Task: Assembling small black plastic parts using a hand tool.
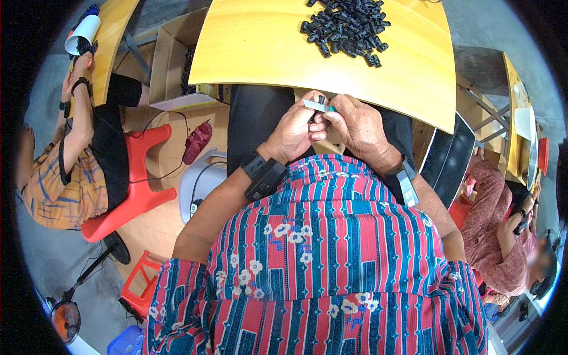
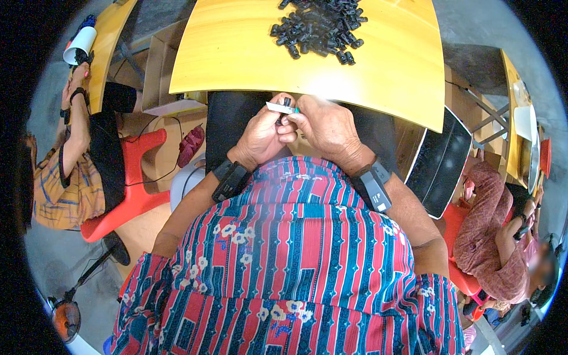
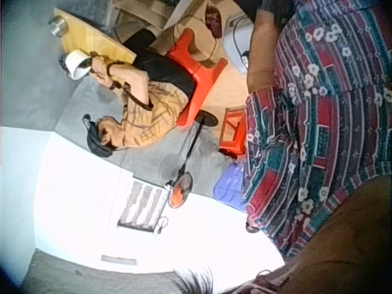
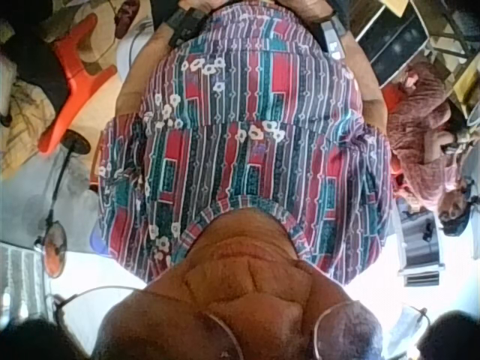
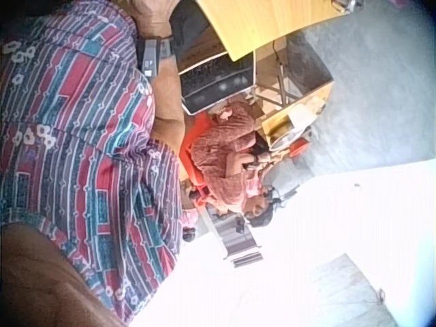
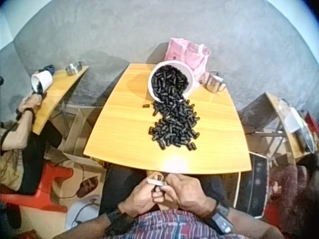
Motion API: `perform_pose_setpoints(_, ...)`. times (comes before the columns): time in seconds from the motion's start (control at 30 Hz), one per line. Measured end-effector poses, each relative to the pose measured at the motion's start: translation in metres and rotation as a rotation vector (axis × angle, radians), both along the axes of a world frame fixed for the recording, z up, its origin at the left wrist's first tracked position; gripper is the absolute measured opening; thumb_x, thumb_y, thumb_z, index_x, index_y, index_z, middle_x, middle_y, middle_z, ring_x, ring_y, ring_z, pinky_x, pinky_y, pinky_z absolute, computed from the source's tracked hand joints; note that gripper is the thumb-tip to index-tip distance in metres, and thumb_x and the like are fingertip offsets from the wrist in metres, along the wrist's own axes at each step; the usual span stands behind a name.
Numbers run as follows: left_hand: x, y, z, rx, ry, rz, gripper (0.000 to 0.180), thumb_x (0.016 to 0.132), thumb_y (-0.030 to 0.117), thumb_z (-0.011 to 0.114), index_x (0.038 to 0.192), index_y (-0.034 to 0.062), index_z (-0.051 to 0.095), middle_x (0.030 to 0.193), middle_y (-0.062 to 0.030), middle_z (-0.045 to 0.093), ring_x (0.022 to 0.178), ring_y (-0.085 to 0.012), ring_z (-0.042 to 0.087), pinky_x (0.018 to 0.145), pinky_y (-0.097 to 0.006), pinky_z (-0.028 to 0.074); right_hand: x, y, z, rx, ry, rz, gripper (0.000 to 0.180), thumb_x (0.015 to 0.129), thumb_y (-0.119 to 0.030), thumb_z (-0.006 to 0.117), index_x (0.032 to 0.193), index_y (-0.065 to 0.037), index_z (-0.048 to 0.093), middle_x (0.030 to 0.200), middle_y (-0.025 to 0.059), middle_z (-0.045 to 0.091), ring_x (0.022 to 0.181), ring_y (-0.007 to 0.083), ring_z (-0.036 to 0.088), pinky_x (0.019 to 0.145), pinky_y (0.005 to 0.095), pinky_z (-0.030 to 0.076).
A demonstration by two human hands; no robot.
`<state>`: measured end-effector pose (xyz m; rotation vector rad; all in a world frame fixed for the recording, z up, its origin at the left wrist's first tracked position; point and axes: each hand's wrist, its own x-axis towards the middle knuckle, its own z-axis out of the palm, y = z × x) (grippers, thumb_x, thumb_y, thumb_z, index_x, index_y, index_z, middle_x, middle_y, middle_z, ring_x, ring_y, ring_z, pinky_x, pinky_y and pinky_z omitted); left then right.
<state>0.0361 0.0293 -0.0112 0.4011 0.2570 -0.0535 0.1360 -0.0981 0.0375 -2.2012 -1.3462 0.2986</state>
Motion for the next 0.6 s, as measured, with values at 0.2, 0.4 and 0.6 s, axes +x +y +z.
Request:
perform_pose_setpoints(0.2, -0.0014, -0.0014, -0.0041, 0.009, -0.025, -0.006, 0.012, 0.097, 0.024, 0.045, 0.094, 0.013, 0.048, 0.075, 0.0048, 0.041, 0.06, -0.002, 0.035, 0.053, -0.016, 0.032, 0.0002, -0.0004, -0.0005, 0.019, -0.013, 0.01, 0.023, 0.086, -0.03, 0.058, 0.087, -0.008, 0.054, 0.075, 0.0135, 0.058, 0.071, 0.0323, 0.061, 0.061, 0.042, 0.048)
perform_pose_setpoints(0.4, -0.0017, -0.0024, -0.0043, 0.019, -0.034, 0.0, 0.014, 0.097, 0.025, 0.045, 0.093, 0.0128, 0.048, 0.075, 0.0045, 0.041, 0.06, -0.0019, 0.035, 0.054, -0.016, 0.032, 0.0002, 0.0005, -0.0005, 0.012, -0.03, 0.021, 0.023, 0.086, -0.03, 0.059, 0.086, -0.007, 0.054, 0.074, 0.0132, 0.057, 0.07, 0.0322, 0.061, 0.06, 0.0415, 0.048)
perform_pose_setpoints(0.6, -0.0022, -0.0037, -0.0038, 0.029, -0.026, -0.007, 0.014, 0.097, 0.026, 0.044, 0.092, 0.0131, 0.047, 0.075, 0.0045, 0.041, 0.06, -0.0022, 0.035, 0.054, -0.017, 0.033, -0.0005, -0.0003, -0.0015, 0.017, -0.041, 0.036, 0.022, 0.086, -0.028, 0.058, 0.086, -0.007, 0.053, 0.074, 0.0132, 0.056, 0.07, 0.0323, 0.06, 0.06, 0.0415, 0.048)
